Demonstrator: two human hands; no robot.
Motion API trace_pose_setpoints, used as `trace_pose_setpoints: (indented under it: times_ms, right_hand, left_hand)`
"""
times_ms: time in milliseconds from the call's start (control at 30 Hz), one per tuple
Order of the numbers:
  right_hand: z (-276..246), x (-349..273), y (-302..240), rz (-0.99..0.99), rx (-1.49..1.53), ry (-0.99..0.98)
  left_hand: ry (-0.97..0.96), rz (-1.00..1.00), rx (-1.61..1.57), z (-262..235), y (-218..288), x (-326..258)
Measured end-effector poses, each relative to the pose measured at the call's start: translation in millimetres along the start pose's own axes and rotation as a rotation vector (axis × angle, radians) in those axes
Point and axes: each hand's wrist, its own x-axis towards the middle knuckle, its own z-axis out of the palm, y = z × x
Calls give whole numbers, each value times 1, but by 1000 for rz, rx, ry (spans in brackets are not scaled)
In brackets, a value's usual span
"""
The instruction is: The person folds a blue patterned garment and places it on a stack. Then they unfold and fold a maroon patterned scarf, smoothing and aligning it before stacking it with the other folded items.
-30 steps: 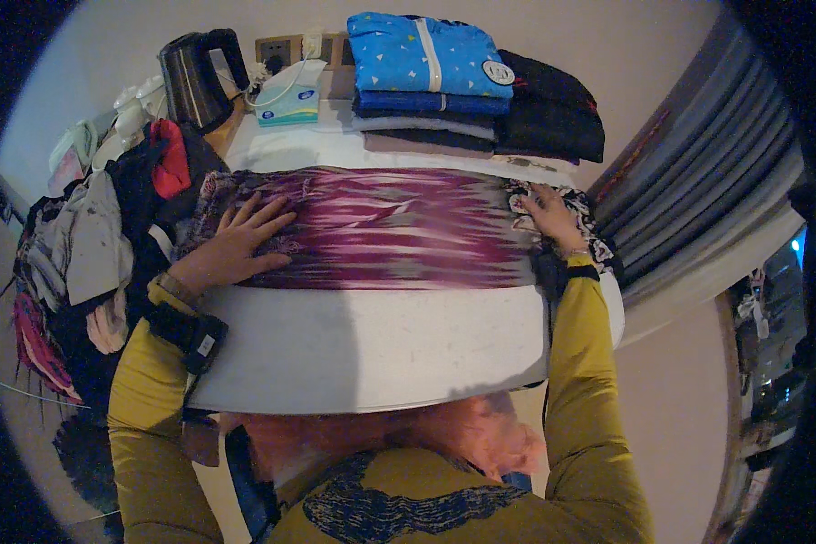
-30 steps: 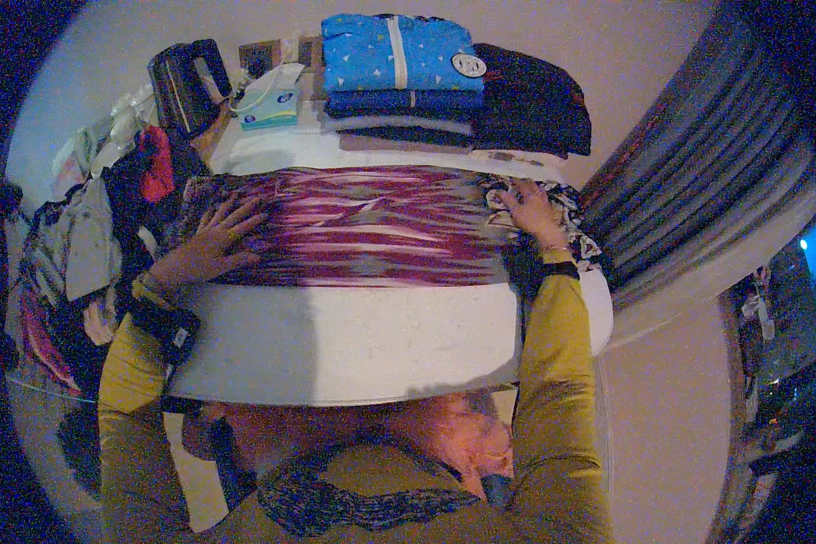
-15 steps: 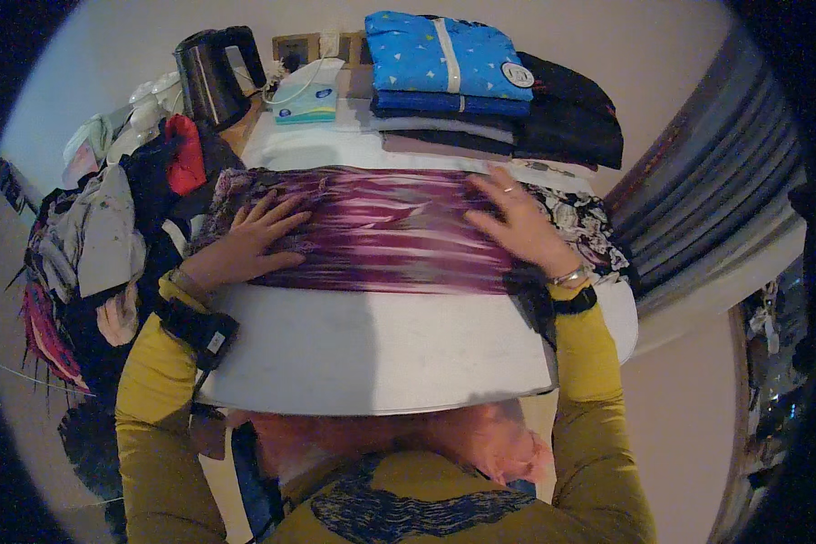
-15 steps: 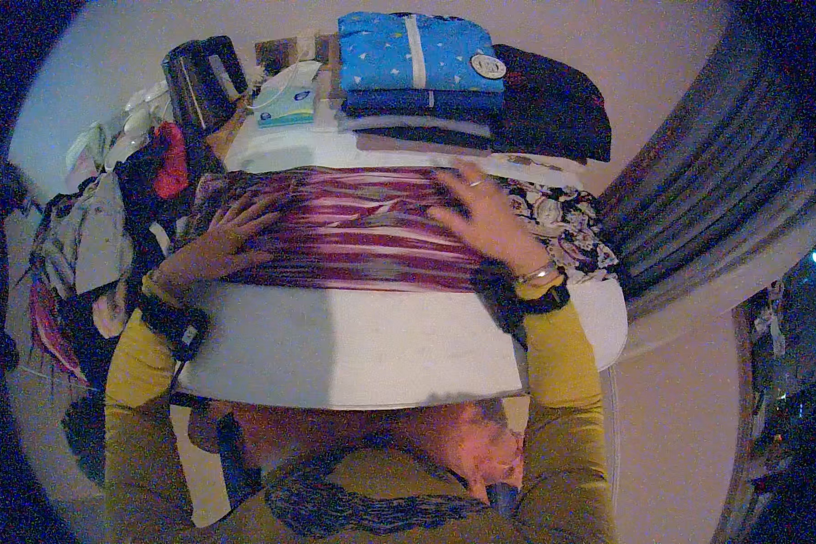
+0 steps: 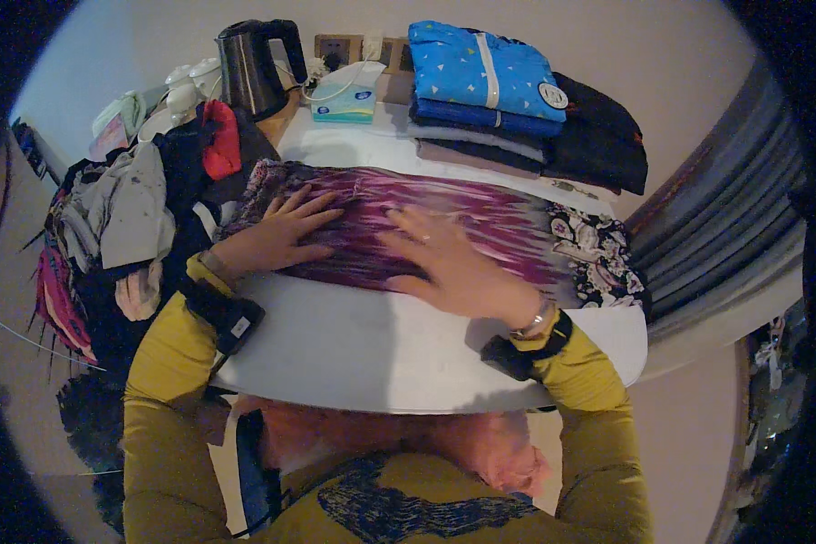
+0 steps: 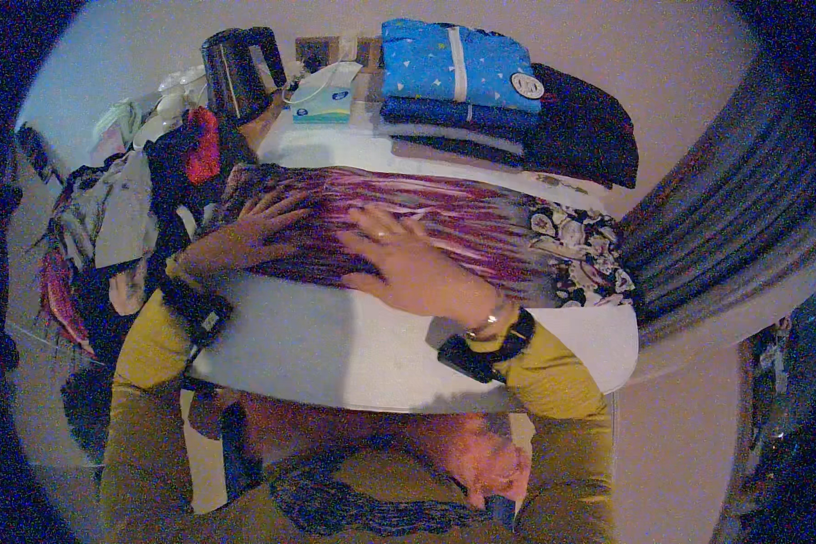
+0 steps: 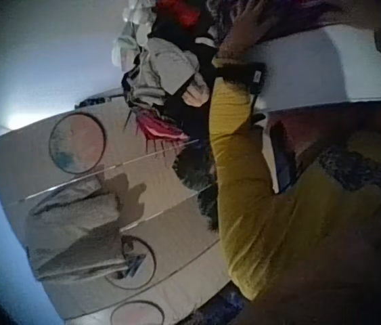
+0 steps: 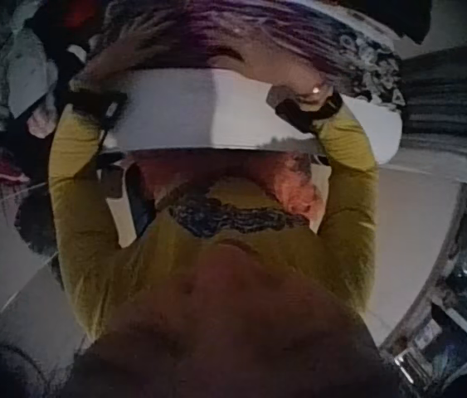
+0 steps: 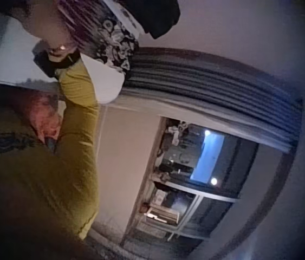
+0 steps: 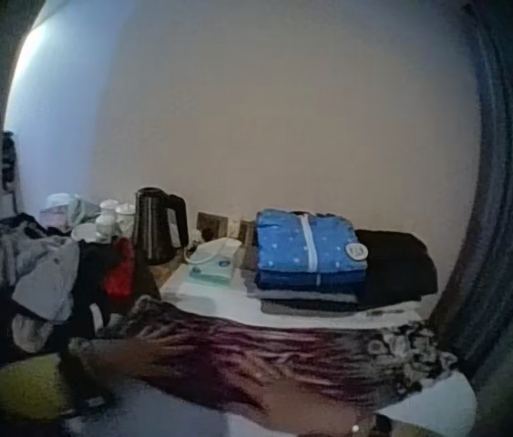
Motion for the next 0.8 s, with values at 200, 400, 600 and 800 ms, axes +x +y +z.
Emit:
trace_pose_setpoints:
  times_ms: [200, 400, 600, 800]
  right_hand:
    - [42, 17, 12, -46, 4, -57]
    - [43, 16, 13, -52, 31, -62]
    - [41, 14, 12, -12, 44, -71]
    - [45, 15, 13, -33, 59, -46]
  left_hand:
    - [27, -30, -25, -5, 8, 3]
    - [227, -108, -38, -10, -13, 3]
    - [571, -299, 296, -30, 0, -1]
    - [526, -566, 217, -31, -13, -15]
